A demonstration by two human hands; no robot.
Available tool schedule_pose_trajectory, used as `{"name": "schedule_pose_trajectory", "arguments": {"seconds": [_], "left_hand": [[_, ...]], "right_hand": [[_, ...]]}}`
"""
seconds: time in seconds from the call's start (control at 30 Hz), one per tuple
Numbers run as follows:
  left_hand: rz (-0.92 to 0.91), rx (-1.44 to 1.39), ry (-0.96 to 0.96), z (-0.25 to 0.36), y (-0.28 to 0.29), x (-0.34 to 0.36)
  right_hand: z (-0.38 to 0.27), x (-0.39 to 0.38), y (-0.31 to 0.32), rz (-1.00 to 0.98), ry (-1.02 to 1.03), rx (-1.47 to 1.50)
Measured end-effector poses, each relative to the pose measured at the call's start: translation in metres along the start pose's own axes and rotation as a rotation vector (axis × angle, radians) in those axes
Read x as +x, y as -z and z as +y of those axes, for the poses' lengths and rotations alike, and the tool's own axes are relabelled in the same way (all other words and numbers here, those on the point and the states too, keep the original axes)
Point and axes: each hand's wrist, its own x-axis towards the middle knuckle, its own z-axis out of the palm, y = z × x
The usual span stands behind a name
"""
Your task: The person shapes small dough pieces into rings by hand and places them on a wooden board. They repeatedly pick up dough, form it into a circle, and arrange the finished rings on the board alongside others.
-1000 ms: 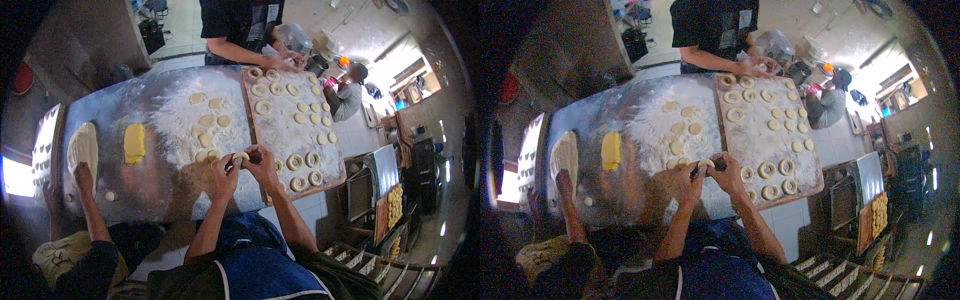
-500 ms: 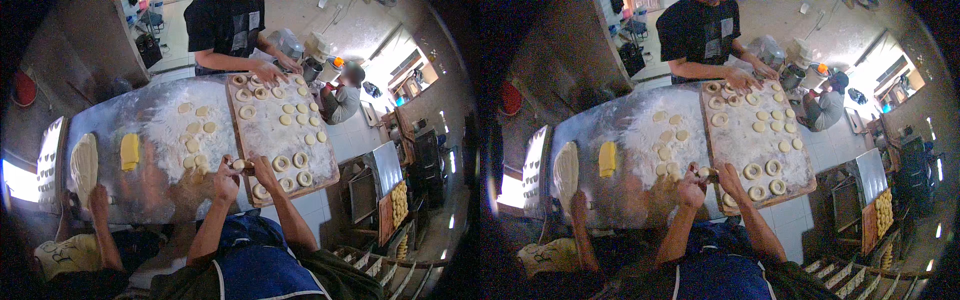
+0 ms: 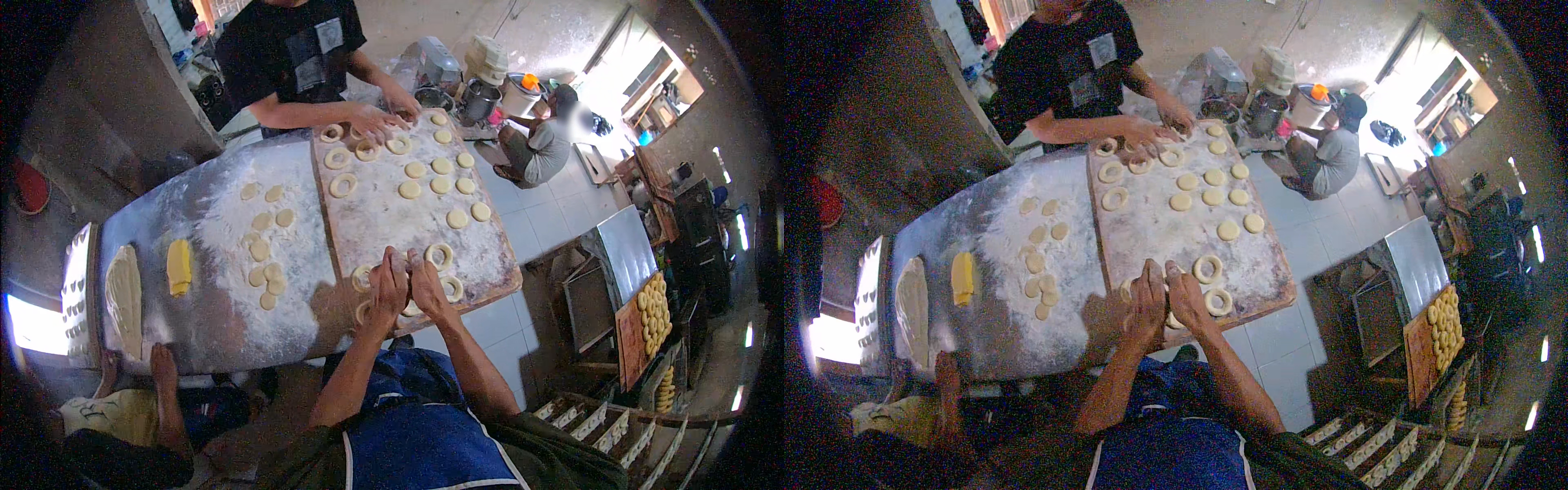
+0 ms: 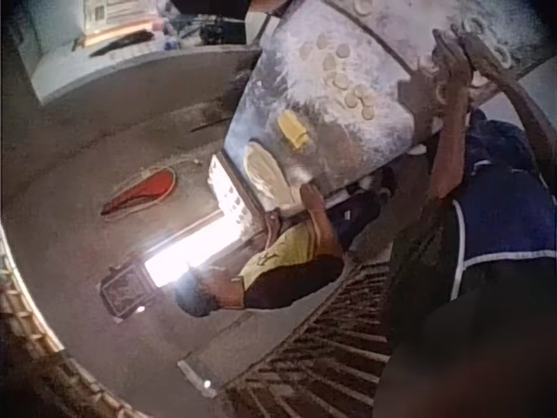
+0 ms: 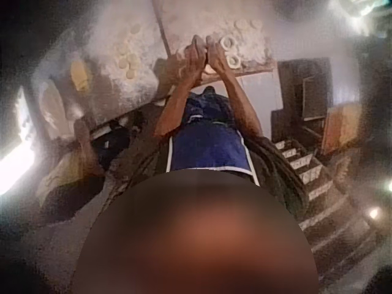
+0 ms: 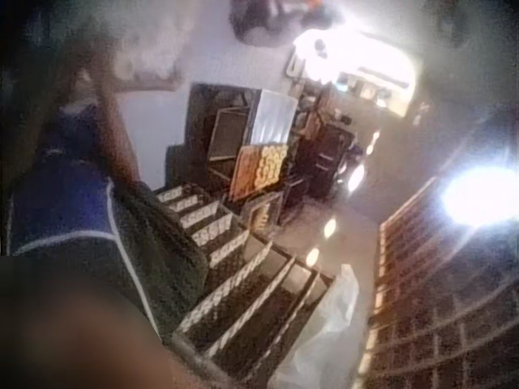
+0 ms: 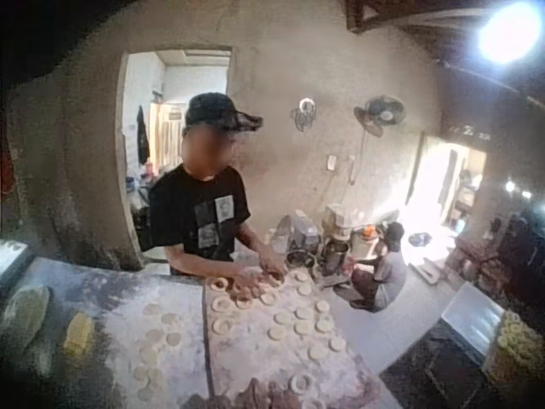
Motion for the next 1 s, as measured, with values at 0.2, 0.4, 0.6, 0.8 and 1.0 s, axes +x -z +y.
{"name": "schedule_pose_trajectory", "arguments": {"seconds": [0.2,0.4,0.6,0.8,1.0], "left_hand": [[-0.106,-0.091,0.305,-0.022,-0.049,-0.026],[-0.118,-1.001,0.904,-0.010,-0.078,-0.039],[-0.271,0.108,-0.240,0.033,-0.097,-0.044],[-0.430,0.139,-0.058,0.045,-0.115,-0.070],[-0.548,0.136,0.215,0.060,-0.141,-0.042]], "right_hand": [[0.024,0.003,0.040,0.220,0.199,0.017],[0.041,-0.019,0.077,0.183,0.079,0.240],[0.050,-0.038,0.118,0.139,0.054,-0.012],[0.058,-0.051,0.135,0.358,0.243,0.113],[0.070,-0.043,0.173,0.187,-0.010,-0.011]]}}
